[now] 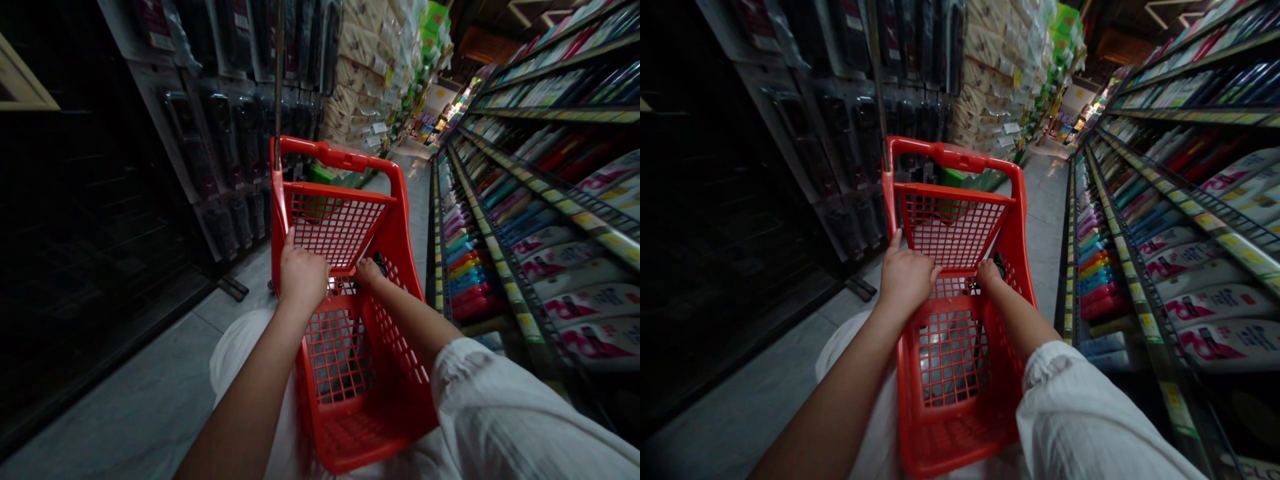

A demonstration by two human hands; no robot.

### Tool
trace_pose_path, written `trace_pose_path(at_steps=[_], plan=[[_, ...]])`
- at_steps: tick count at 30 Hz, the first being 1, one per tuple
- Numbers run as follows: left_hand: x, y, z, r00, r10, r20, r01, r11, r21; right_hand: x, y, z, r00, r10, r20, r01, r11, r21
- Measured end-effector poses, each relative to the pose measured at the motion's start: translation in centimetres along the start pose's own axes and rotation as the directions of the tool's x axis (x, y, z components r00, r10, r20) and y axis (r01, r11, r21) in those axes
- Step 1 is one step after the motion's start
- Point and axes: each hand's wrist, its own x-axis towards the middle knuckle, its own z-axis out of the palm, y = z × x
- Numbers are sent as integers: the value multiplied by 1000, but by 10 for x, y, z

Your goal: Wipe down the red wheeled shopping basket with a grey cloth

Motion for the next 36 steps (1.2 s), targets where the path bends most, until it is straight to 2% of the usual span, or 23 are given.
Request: trace_pose_path(at_steps=[3,5,10,13,15,18,20,21,24,27,29,32,34,36], plan=[[-2,0,1,1000,12,-16,-12,1000,29,-8,-24,5,991,92,98,-90,996,-26],[-3,-1,3,999,17,-42,-17,1000,6,-14,-43,5,982,70,178,-69,998,-9],[-3,-3,5,998,8,-60,-13,997,-75,-41,-86,3,939,-65,339,40,996,79],[-2,-3,4,999,14,-53,-18,997,-79,-71,-105,4,925,-136,355,96,987,129],[-2,-3,4,998,17,-56,-24,993,-120,-92,-113,5,906,-219,362,176,973,149],[-1,-3,3,999,12,-39,-16,993,-119,-119,-120,5,826,-371,425,342,928,147],[-1,-2,2,1000,14,-15,-14,999,-47,-133,-119,3,793,-404,456,393,911,125],[-1,-2,2,1000,18,-3,-18,1000,-3,-138,-116,1,802,-405,438,397,911,115],[0,-1,1,1000,25,8,-26,997,76,-140,-99,-12,872,-351,341,342,936,87],[1,-1,2,1000,28,-9,-27,998,64,-121,-70,-36,943,-201,266,209,978,-1],[2,-1,2,1000,23,-6,-23,998,59,-101,-43,-54,987,-68,142,79,994,-69],[3,-2,3,1000,29,-2,-28,997,71,-72,3,-79,997,82,-9,-83,992,-92],[3,-3,3,999,34,-16,-32,997,70,-60,30,-89,988,149,-46,-152,984,-91],[3,-3,4,999,25,-26,-24,999,39,-54,47,-92,980,193,-45,-196,977,-84]])
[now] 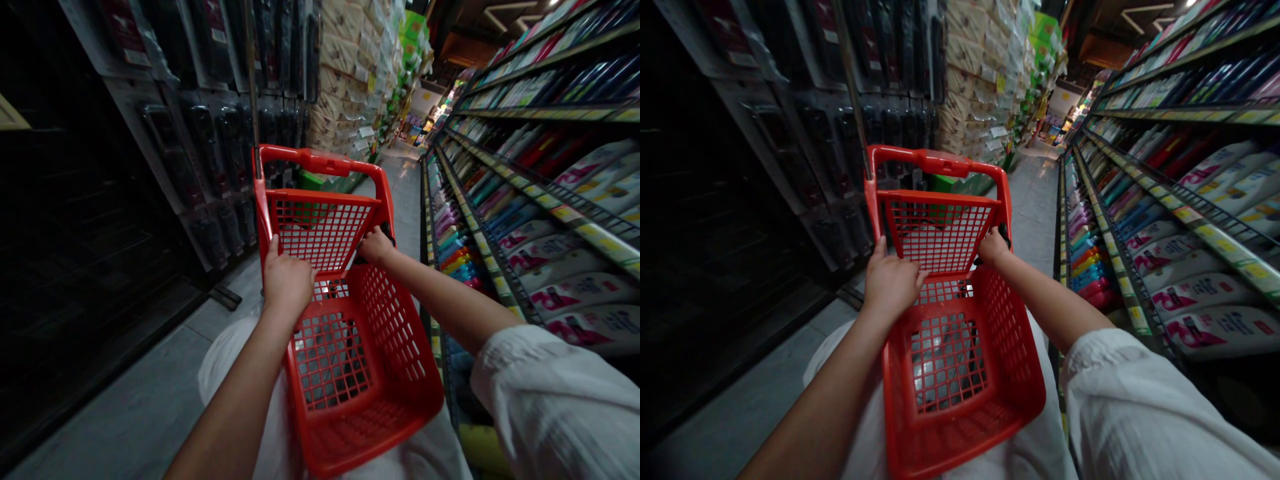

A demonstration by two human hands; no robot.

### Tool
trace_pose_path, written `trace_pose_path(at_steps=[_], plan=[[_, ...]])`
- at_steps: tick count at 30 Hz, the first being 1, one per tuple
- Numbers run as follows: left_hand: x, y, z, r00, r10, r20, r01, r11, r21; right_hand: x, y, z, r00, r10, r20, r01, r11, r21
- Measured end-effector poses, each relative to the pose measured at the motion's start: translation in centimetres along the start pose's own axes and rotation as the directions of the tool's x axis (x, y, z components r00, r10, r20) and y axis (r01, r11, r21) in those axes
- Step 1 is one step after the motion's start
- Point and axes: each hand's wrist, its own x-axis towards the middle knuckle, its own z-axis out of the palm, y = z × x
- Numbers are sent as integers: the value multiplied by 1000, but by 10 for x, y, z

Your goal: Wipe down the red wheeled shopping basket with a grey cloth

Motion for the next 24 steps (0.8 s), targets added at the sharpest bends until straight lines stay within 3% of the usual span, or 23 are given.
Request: trace_pose_path(at_steps=[2,5,8,12,16,18,21,24], plan=[[0,0,1,1000,-12,-5,12,998,-67,1,3,3,1000,-9,28,8,1000,15],[-1,-1,3,1000,-12,-22,10,993,-115,-10,-12,12,993,-75,96,71,997,44],[-1,-1,4,999,7,-40,-8,1000,-24,-33,-37,24,976,-172,135,166,985,55],[0,-1,4,1000,11,17,-12,998,64,-79,-72,42,944,-324,62,320,945,69],[0,0,2,998,-6,57,2,998,64,-130,-103,59,843,-519,144,504,854,129],[0,1,1,999,-4,49,0,997,77,-143,-109,63,824,-550,136,532,834,146],[-1,1,-1,1000,20,14,-21,997,81,-137,-101,58,868,-486,99,476,872,112],[-1,2,-2,1000,9,27,-10,997,71,-104,-70,41,945,-328,25,326,944,43]])
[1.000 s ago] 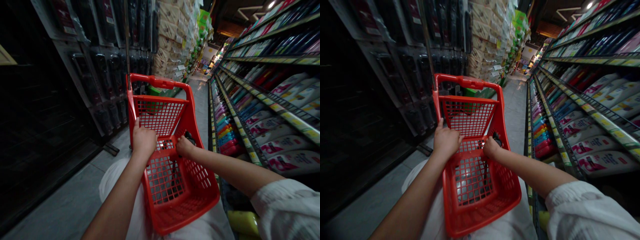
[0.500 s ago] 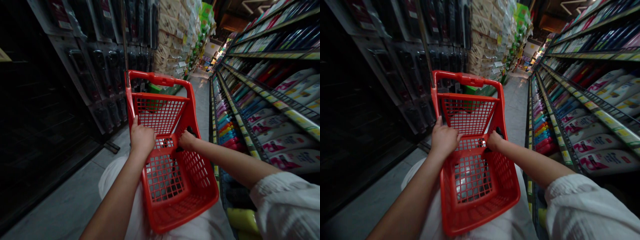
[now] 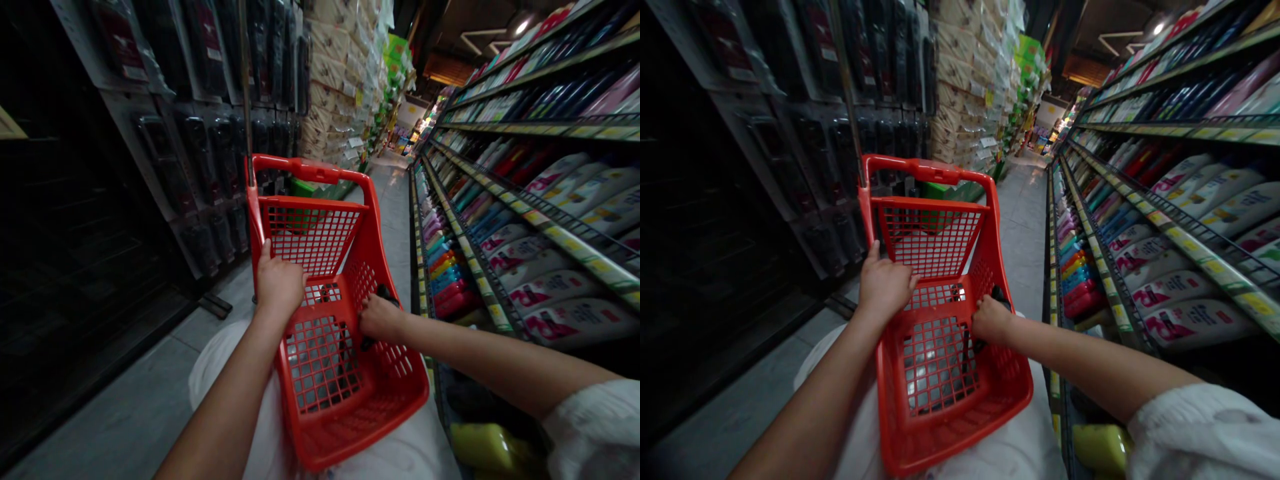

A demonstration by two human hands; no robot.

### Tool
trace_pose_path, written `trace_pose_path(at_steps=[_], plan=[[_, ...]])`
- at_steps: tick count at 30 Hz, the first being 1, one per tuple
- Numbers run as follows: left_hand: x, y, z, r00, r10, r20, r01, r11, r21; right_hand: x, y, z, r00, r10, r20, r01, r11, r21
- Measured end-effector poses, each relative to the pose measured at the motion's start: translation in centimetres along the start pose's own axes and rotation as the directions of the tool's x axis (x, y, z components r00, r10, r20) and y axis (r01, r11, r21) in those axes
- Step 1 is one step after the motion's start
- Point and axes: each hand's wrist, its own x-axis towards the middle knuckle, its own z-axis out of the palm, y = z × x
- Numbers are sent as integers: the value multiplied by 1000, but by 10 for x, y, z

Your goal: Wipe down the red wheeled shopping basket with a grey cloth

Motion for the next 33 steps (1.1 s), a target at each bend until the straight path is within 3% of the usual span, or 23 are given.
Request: trace_pose_path(at_steps=[7,9,11,14,21,28,33], plan=[[3,-1,-1,999,-10,46,10,1000,7,38,128,-50,937,255,-237,-270,962,-34],[4,-2,0,999,-14,52,14,1000,0,40,145,-51,931,257,-259,-271,963,-19],[4,-1,-1,998,-16,56,17,1000,-19,38,147,-47,940,222,-258,-232,973,-8],[4,-1,-3,998,-19,57,21,999,-30,30,128,-36,954,170,-248,-175,984,1],[2,-2,1,1000,14,24,-15,998,56,-11,58,-12,973,73,-221,-54,994,92],[4,-2,4,999,6,43,-10,997,73,-54,-5,-4,978,131,-165,-90,968,233],[3,-2,4,999,4,35,-6,998,55,-68,-43,4,980,165,-109,-132,956,263]])
